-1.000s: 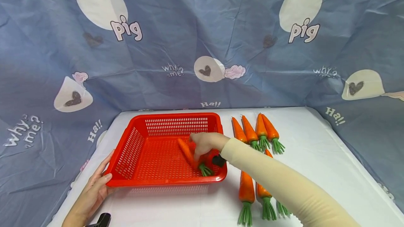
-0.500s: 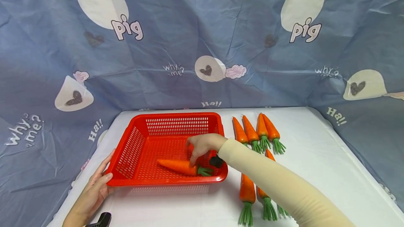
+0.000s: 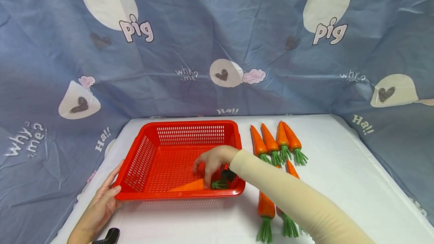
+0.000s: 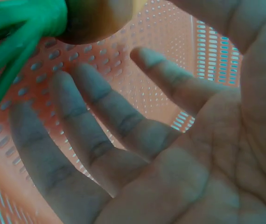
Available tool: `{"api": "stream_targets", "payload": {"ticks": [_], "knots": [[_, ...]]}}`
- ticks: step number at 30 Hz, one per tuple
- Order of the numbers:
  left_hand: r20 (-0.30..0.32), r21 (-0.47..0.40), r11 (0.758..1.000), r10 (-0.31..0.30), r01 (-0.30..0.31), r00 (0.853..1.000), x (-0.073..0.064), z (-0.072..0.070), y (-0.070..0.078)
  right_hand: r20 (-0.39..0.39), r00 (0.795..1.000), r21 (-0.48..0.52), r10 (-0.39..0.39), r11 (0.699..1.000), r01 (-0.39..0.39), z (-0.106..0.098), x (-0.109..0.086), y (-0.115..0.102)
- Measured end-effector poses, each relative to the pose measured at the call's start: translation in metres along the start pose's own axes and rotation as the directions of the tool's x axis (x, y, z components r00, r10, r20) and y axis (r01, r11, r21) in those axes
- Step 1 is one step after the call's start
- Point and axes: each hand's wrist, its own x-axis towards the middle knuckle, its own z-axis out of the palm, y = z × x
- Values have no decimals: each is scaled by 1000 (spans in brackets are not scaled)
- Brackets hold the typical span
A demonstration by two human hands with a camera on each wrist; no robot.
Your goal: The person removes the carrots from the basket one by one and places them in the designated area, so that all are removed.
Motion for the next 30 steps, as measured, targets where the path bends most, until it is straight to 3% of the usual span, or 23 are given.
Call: {"api": "stream_targets", "payload": {"ticks": [11, 15, 20, 30], "knots": [[-2, -17, 1000, -6, 6, 1000, 0, 0, 0, 81, 995, 12, -60, 998, 59, 0, 2, -1], [0, -25, 1000, -15, 15, 1000, 0, 0, 0, 83, 990, -17, -113, 993, 114, 2, 5, -1], [0, -26, 1000, -17, 17, 1000, 0, 0, 0, 28, 985, -89, -168, 982, 169, 2, 9, -1], [-32, 0, 1000, -28, 28, 999, 0, 1, 0, -68, 992, -24, -102, 995, 101, -1, 11, 2]]}}
